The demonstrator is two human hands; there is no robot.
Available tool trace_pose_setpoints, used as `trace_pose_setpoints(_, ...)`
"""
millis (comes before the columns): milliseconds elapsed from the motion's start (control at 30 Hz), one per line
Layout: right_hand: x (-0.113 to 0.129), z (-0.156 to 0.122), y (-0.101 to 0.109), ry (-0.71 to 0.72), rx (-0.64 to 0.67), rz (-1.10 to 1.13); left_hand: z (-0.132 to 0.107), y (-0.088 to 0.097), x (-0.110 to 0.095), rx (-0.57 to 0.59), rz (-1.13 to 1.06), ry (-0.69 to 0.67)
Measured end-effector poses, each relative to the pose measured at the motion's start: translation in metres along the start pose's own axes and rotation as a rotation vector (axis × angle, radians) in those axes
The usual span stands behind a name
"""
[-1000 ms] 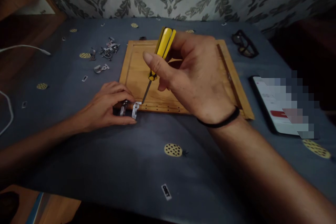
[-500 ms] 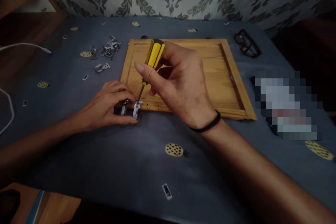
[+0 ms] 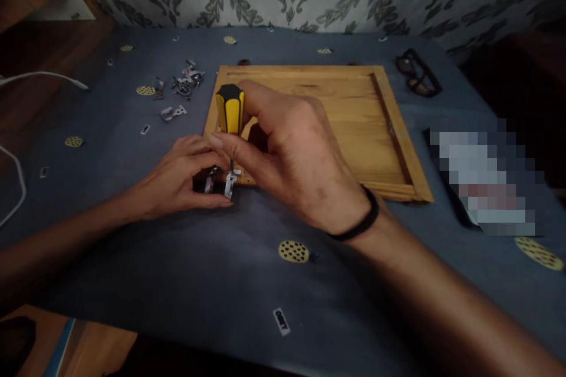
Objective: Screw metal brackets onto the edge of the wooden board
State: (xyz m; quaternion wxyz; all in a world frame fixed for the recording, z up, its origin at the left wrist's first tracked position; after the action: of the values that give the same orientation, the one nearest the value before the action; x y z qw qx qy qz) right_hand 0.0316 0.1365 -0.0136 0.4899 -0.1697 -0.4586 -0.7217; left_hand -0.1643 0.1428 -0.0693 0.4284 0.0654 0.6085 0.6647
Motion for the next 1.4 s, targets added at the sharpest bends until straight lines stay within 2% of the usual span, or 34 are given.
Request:
trace_pose_setpoints(200, 0.001, 0.002, 0.002, 0.05, 0.04, 0.016, 0.0, 0.0, 0.0, -0.008, -0.015, -0.001)
trace_pose_setpoints(367, 0.001, 0.002, 0.001, 0.025, 0.025, 0.005, 0.0, 0.0, 0.0, -0.011, -0.009, 0.001)
trace_pose_setpoints(433, 0.003, 0.003, 0.002, -0.019, -0.044, 0.061, 0.0, 0.0, 0.0, -0.015, -0.007, -0.009)
trace_pose_setpoints(533, 0.004, 0.006, 0.007, -0.067, -0.25, 0.198, 0.0, 0.0, 0.001, -0.03, -0.011, -0.023)
trace_pose_setpoints(600, -0.001, 0.009, 0.011, -0.081, -0.304, 0.174, 0.0, 0.0, 0.001, -0.036, -0.017, -0.024)
trace_pose_setpoints(800, -0.03, 0.017, 0.02, -0.105, -0.092, -0.181, 0.0, 0.0, 0.001, -0.014, -0.02, -0.006)
trace_pose_setpoints(967, -0.047, 0.02, 0.015, -0.141, -0.044, -0.503, -0.001, -0.001, 0.001, -0.034, -0.031, -0.02)
trace_pose_setpoints(1133, -0.068, 0.016, 0.002, -0.146, -0.072, -0.437, -0.001, -0.001, 0.0, -0.035, -0.028, -0.016)
trace_pose_setpoints(1267, -0.076, 0.016, -0.003, -0.144, -0.086, -0.442, -0.001, -0.002, 0.001, -0.046, -0.032, -0.021)
trace_pose_setpoints(1400, -0.079, 0.022, -0.008, -0.15, 0.006, -0.557, -0.002, -0.003, 0.001, -0.058, -0.027, -0.035)
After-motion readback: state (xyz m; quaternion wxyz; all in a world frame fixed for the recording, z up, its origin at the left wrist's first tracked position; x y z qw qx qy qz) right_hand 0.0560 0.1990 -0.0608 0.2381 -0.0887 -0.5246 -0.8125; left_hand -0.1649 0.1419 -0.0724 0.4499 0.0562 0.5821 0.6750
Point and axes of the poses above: each hand's wrist, its own z-axis towards the middle knuckle, its own y-axis out of the back of the hand, x = y × z, the point moved 2 cm from there along z, towards the middle knuckle, and after that the axes turned 8 degrees about -x, right-handed, at the moved point
